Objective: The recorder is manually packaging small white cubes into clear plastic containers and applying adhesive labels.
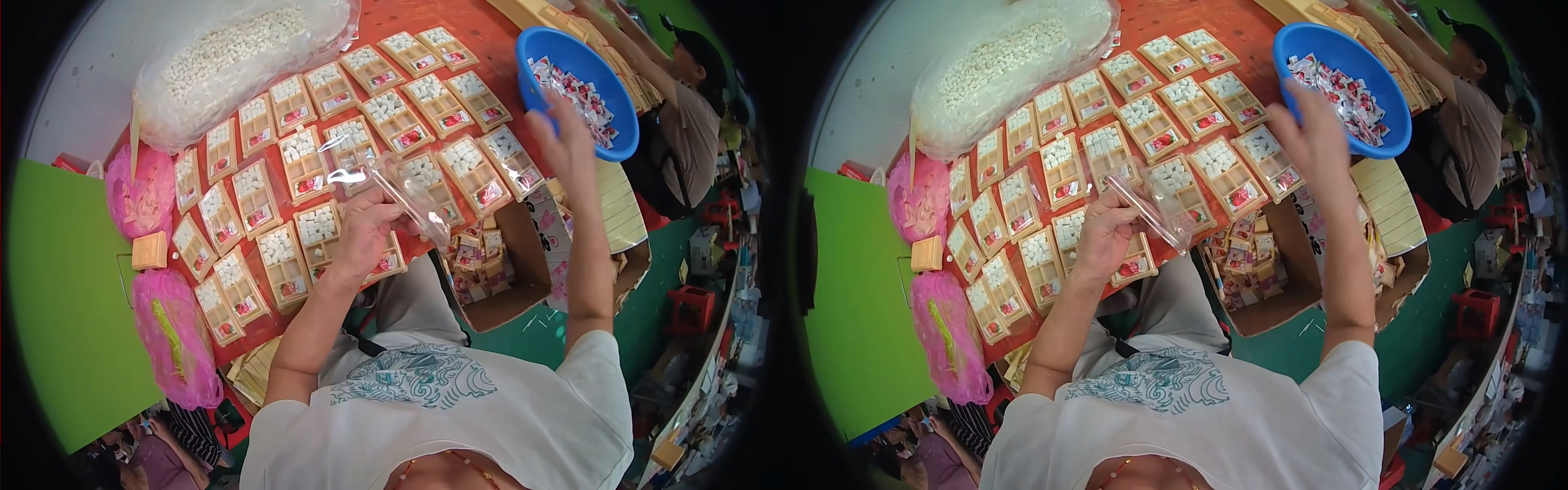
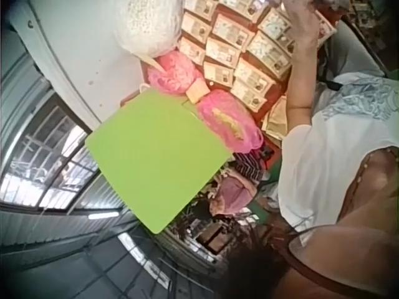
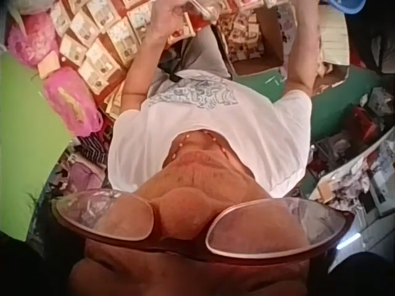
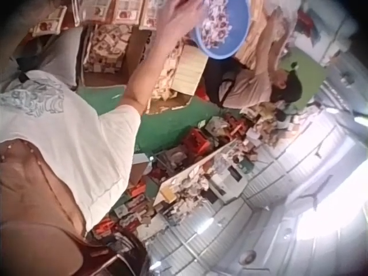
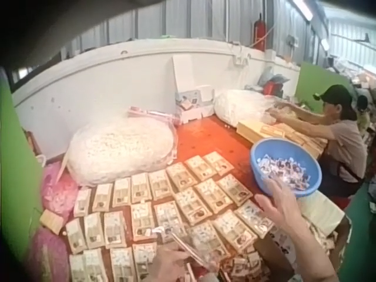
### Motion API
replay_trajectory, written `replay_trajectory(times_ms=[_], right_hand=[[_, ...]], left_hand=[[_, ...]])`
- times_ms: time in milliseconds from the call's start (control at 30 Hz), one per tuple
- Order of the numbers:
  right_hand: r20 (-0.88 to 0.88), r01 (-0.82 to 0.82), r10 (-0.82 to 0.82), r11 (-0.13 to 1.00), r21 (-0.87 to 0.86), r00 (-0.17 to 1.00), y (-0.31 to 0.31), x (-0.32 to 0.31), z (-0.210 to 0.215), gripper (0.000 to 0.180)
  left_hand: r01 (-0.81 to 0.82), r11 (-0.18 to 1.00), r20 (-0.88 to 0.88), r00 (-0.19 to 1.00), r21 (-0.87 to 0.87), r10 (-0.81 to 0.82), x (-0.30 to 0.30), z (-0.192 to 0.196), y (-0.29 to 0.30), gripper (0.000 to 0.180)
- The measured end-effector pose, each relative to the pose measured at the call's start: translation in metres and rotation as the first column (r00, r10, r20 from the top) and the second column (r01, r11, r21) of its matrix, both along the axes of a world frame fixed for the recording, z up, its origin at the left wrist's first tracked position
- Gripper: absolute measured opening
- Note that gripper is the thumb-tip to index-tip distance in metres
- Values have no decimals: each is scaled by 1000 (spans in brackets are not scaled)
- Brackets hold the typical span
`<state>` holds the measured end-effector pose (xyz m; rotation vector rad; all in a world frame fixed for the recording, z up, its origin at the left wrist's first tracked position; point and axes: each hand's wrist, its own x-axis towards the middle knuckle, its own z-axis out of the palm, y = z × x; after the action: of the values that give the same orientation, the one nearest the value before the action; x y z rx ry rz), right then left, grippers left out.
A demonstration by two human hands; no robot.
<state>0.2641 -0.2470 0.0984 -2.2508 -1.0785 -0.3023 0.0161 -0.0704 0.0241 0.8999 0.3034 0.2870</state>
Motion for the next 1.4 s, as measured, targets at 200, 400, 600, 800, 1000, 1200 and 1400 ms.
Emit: replay_trajectory(times_ms=[200,400,600,800,1000,1200,1400], right_hand=[[-379,-460,480,875,150,791,30,-146,-31,59],[-657,-342,579,815,468,482,38,-184,-45,52],[-779,-330,520,847,417,350,38,-195,-41,53],[-778,-311,526,846,434,343,38,-202,-44,53],[-774,-325,504,858,398,383,39,-206,-43,52],[-758,-349,462,879,324,461,42,-205,-45,49],[-773,-342,457,881,327,439,42,-202,-49,47]], left_hand=[[-9,998,12,1000,-57,10,-3,10,-21,16],[8,1000,-4,1000,-15,-8,-25,12,-13,10],[37,998,-53,998,50,-34,-43,13,-11,12],[73,996,-45,996,59,-71,-52,19,-11,15],[81,996,-29,996,46,-80,-57,18,-9,17],[53,989,-74,996,139,-43,-54,17,-11,22],[41,989,-89,996,140,-29,-52,15,-12,23]])
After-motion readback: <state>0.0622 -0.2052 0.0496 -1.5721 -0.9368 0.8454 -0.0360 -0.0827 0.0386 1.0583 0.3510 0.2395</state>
